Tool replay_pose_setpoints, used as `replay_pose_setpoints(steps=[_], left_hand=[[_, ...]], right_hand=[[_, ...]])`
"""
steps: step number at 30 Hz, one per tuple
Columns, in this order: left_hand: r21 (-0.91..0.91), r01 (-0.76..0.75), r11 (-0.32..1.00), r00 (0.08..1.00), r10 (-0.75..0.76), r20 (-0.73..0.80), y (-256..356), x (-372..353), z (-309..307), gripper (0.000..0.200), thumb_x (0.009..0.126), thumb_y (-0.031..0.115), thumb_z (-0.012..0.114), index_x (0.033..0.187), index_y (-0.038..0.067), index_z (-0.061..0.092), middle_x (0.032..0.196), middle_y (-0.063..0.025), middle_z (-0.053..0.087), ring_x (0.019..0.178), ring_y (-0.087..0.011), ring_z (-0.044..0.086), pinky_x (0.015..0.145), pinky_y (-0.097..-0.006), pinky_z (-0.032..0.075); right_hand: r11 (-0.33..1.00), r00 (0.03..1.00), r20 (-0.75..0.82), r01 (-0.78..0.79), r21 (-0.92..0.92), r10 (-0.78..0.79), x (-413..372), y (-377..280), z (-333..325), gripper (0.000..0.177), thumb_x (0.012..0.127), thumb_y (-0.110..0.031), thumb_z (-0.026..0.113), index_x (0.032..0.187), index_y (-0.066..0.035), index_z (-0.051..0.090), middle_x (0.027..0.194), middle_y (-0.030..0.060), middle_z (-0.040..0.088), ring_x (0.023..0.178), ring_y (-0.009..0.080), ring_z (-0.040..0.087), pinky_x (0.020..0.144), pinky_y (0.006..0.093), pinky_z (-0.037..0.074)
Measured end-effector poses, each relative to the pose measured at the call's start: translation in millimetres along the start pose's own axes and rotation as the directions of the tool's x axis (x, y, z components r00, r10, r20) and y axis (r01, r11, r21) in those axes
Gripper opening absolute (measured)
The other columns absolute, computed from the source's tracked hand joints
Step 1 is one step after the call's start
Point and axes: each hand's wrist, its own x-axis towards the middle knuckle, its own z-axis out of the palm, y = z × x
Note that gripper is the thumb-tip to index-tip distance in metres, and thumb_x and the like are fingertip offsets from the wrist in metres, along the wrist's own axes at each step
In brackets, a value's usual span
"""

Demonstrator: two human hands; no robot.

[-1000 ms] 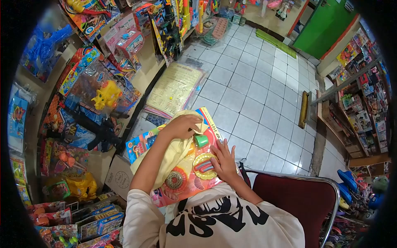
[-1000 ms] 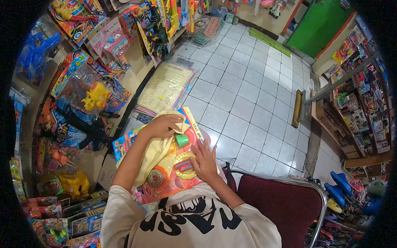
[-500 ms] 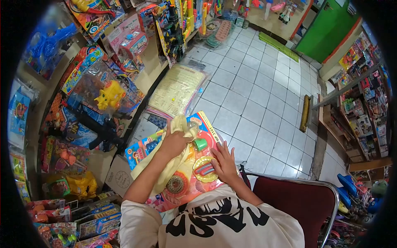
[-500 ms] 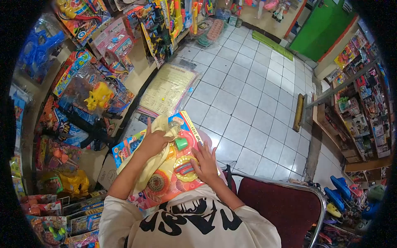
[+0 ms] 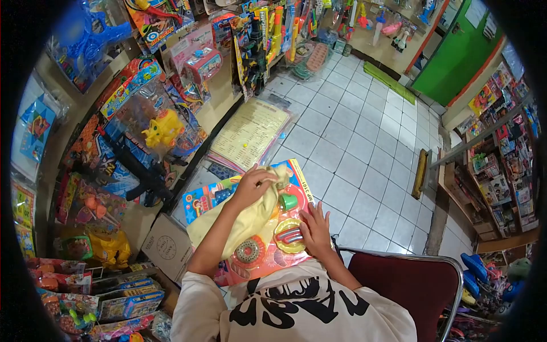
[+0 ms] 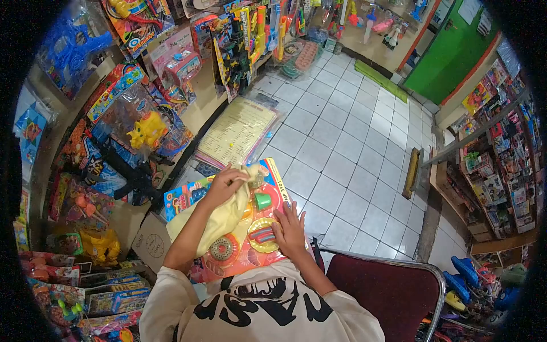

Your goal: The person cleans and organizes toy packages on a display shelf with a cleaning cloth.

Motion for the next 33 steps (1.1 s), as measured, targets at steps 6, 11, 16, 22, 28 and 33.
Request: replay_pose_setpoints(steps=[6, 11, 16, 22, 28, 33], left_hand=[[-0.254, 0.045, 0.966, 0.94, -0.127, -0.316, 5, 4, 10, 0.026, 0.092, 0.008, 0.048, 0.116, 0.008, 0.059, 0.112, -0.0123, 0.06, 0.103, -0.0274, 0.058, 0.11, -0.045, 0.022], [0.243, 0.088, 0.966, 0.988, -0.054, -0.144, 22, 8, 6, 0.043, 0.092, 0.018, 0.05, 0.133, 0.01, 0.043, 0.119, -0.0148, 0.057, 0.108, -0.0287, 0.055, 0.113, -0.0489, 0.009], [0.834, -0.066, 0.548, 0.99, -0.066, 0.122, -9, 1, 32, 0.059, 0.09, 0.036, 0.046, 0.14, 0.006, 0.034, 0.112, -0.0144, 0.061, 0.114, -0.0251, 0.053, 0.108, -0.0629, -0.005], [0.792, 0.014, 0.611, 0.931, -0.297, 0.213, 14, 5, 12, 0.076, 0.077, 0.051, 0.062, 0.136, 0.009, 0.04, 0.107, -0.0122, 0.063, 0.111, -0.0251, 0.054, 0.108, -0.0627, -0.006], [0.775, 0.138, 0.617, 0.923, -0.364, 0.126, 5, 10, 16, 0.082, 0.059, 0.055, 0.075, 0.127, 0.014, 0.052, 0.111, -0.0127, 0.06, 0.118, -0.0276, 0.047, 0.108, -0.0637, -0.004], [0.848, 0.148, 0.509, 0.969, -0.247, -0.021, 11, 11, 20, 0.059, 0.059, 0.05, 0.077, 0.104, 0.013, 0.067, 0.123, -0.0127, 0.052, 0.133, -0.0336, 0.028, 0.106, -0.0676, -0.003]], right_hand=[[1.0, 1.0, -0.024, 0.003, -0.007, -0.004, 0, 0, -1, 0.043, 0.093, -0.03, 0.045, 0.128, -0.006, 0.048, 0.143, 0.021, 0.031, 0.138, 0.0415, 0.014, 0.107, 0.0616, 0.005], [1.0, 0.999, -0.032, 0.002, 0.0, -0.002, 1, -2, -2, 0.04, 0.094, -0.028, 0.043, 0.128, -0.007, 0.048, 0.142, 0.0207, 0.034, 0.138, 0.0419, 0.015, 0.108, 0.0599, 0.005], [1.0, 1.0, -0.005, -0.007, -0.005, 0.007, 1, 0, -1, 0.043, 0.093, -0.029, 0.045, 0.129, -0.005, 0.047, 0.144, 0.0209, 0.031, 0.139, 0.0414, 0.014, 0.108, 0.0608, 0.005], [1.0, 1.0, -0.017, 0.001, -0.006, -0.001, 1, 0, 0, 0.042, 0.092, -0.028, 0.047, 0.128, -0.006, 0.047, 0.143, 0.0207, 0.032, 0.138, 0.0411, 0.015, 0.108, 0.0607, 0.006], [1.0, 0.999, -0.029, 0.012, 0.001, -0.012, 1, 1, 1, 0.042, 0.092, -0.029, 0.047, 0.127, -0.006, 0.048, 0.142, 0.021, 0.033, 0.138, 0.0414, 0.016, 0.107, 0.0612, 0.007], [1.0, 0.999, -0.034, 0.016, -0.006, -0.016, 2, 2, 2, 0.043, 0.092, -0.03, 0.047, 0.127, -0.006, 0.048, 0.142, 0.0213, 0.033, 0.138, 0.0422, 0.016, 0.107, 0.0614, 0.007]])
